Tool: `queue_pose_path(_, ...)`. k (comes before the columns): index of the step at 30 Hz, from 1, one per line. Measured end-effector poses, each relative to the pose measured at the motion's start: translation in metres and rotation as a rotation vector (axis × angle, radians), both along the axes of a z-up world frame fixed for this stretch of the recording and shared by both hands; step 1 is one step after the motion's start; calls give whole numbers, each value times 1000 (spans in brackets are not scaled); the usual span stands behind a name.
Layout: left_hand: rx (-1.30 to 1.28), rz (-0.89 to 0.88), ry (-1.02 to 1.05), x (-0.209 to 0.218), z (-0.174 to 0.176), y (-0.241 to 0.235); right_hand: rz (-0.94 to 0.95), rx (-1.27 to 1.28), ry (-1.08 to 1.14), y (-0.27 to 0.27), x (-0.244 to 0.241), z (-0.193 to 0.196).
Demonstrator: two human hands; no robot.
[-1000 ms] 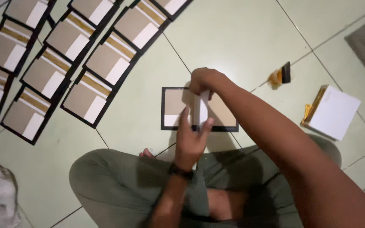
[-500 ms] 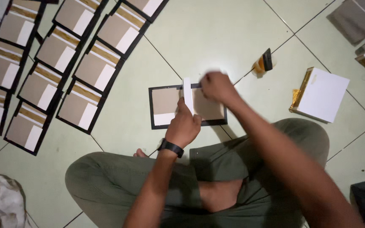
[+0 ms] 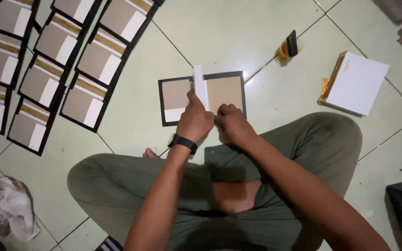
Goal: The person sits on the floor and uses a small tool to scrape or clean the spine of a book cover. They then pick up a stack of white pages and insert them into the cover, aligning the spine and closing the book.
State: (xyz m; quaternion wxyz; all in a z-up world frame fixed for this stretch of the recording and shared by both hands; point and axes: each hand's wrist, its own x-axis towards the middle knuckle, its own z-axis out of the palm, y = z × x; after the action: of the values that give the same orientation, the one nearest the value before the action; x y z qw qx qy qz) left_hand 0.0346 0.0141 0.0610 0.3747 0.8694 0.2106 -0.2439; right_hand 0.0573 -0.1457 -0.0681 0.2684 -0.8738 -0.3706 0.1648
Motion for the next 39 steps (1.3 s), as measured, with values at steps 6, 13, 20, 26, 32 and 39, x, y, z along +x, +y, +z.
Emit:
queue_pose_path(6,111,79,5,0,4,-13,-19,1,16,-3,-3,11)
queue_pose_path(13,188,110,24,7,11,-34,-405,176,151,-22,14,20)
queue_pose_path(20,355,190,49,13,-5,-39,-690,226,387,-32,31,28)
queue_pose_path(26,415,217,39,21,-5,-55,-791,201,589,-35,48,25)
queue_pose_path(32,431,221,20,20,-9,-58,-803,204,688,-32,53,20)
queue_pose_path(39,449,211,11,16,-18,-51,-834,243,720,-32,54,46)
